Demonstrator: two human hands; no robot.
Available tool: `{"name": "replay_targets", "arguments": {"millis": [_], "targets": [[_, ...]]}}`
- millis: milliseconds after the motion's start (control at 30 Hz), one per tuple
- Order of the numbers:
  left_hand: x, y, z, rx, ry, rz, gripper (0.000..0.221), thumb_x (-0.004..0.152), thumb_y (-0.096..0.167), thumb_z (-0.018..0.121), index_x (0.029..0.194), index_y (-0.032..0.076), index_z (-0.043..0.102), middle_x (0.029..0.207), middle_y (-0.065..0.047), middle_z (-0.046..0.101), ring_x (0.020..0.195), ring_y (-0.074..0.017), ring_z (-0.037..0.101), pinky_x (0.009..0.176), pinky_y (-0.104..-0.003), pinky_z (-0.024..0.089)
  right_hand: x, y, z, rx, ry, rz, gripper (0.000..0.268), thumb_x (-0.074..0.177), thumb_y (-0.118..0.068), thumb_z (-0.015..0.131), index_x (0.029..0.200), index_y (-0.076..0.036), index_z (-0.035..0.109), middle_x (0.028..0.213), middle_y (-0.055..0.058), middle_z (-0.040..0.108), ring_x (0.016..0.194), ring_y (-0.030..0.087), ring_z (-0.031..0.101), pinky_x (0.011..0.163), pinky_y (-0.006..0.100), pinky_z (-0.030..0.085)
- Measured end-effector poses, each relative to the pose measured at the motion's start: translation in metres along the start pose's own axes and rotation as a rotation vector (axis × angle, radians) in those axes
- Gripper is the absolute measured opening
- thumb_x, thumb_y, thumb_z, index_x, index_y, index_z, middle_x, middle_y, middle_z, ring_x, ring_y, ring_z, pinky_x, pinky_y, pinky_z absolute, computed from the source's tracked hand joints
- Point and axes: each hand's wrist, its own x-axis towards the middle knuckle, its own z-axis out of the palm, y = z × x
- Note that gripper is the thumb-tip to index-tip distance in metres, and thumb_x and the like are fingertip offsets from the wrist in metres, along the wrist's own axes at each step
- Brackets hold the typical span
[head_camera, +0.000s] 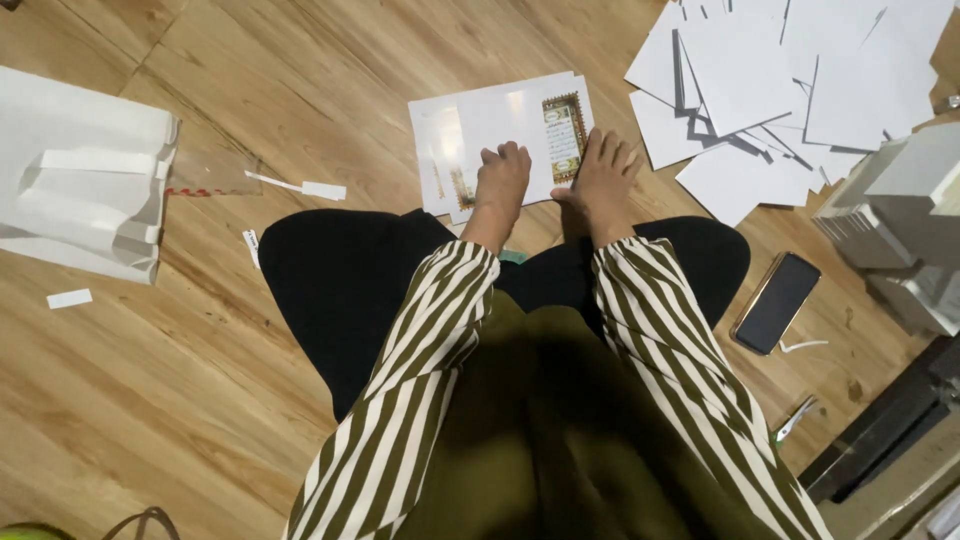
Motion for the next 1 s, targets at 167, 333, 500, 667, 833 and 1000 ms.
{"name": "replay_targets", "arguments": {"millis": [167,333,500,667,833,1000], "targets": [[-0.055,-0.036,-0.105,-0.219,-0.278,0.039,0.077,0.07,0.024,0.073,0.133,0.002,0.035,0.138,-0.022,0.03,0.127,-0.039,0.031,0.096,-0.045,0.039,-0.002,0.012,0.032,-0.136,0.002,0.002,0.123,0.041,-0.045,0.083,0.137,-0.007,0.016,0.136,0.018,0.022,0.127,0.038,0.017,0.103,0.058,0.006],[-0.092,-0.048,-0.088,-0.311,-0.197,0.025,0.064,0.086,0.028,0.059,0.139,0.006,0.029,0.146,-0.016,0.02,0.135,-0.032,0.019,0.109,-0.048,0.018,0.011,0.016,0.045,0.158,-0.062,0.046,0.119,0.044,-0.041,0.085,0.138,-0.01,0.02,0.136,0.015,0.021,0.126,0.037,0.018,0.1,0.054,0.024],[-0.085,-0.047,-0.053,-0.433,-0.153,0.021,0.063,0.082,0.014,0.063,0.137,0.009,0.032,0.144,-0.018,0.023,0.133,-0.0339,0.023,0.108,-0.048,0.022,0.061,0.025,0.121,0.578,-0.173,0.055,0.038,0.071,-0.051,0.07,0.1,-0.028,0.064,0.093,-0.001,0.064,0.089,0.018,0.062,0.075,0.032,0.049],[-0.087,-0.049,-0.047,-0.465,-0.126,0.004,0.056,0.083,0.016,0.062,0.133,0.009,0.037,0.141,-0.018,0.027,0.132,-0.0343,0.025,0.107,-0.047,0.025,0.04,0.014,0.089,0.896,-0.237,0.073,0.043,0.066,-0.038,0.08,0.094,-0.01,0.064,0.079,0.01,0.066,0.068,0.021,0.066,0.055,0.031,0.053],[-0.086,-0.05,-0.041,-0.506,-0.107,-0.014,0.061,0.081,0.018,0.064,0.135,0.012,0.034,0.141,-0.016,0.028,0.132,-0.0339,0.025,0.107,-0.046,0.026,0.035,0.005,0.078,1.031,-0.291,0.083,0.058,0.064,-0.028,0.084,0.106,0.001,0.055,0.086,0.016,0.062,0.067,0.021,0.063,0.054,0.031,0.053],[-0.093,-0.047,-0.098,-0.575,0.044,-0.079,0.086,0.079,0.012,0.07,0.143,0.014,0.013,0.146,-0.019,0.011,0.132,-0.0394,0.02,0.107,-0.05,0.027,0.047,0.015,0.075,1.279,-0.08,0.166,0.03,0.074,-0.014,0.072,0.1,-0.005,0.06,0.058,0.011,0.057,0.047,0.017,0.06,0.041,0.028,0.053]]}}
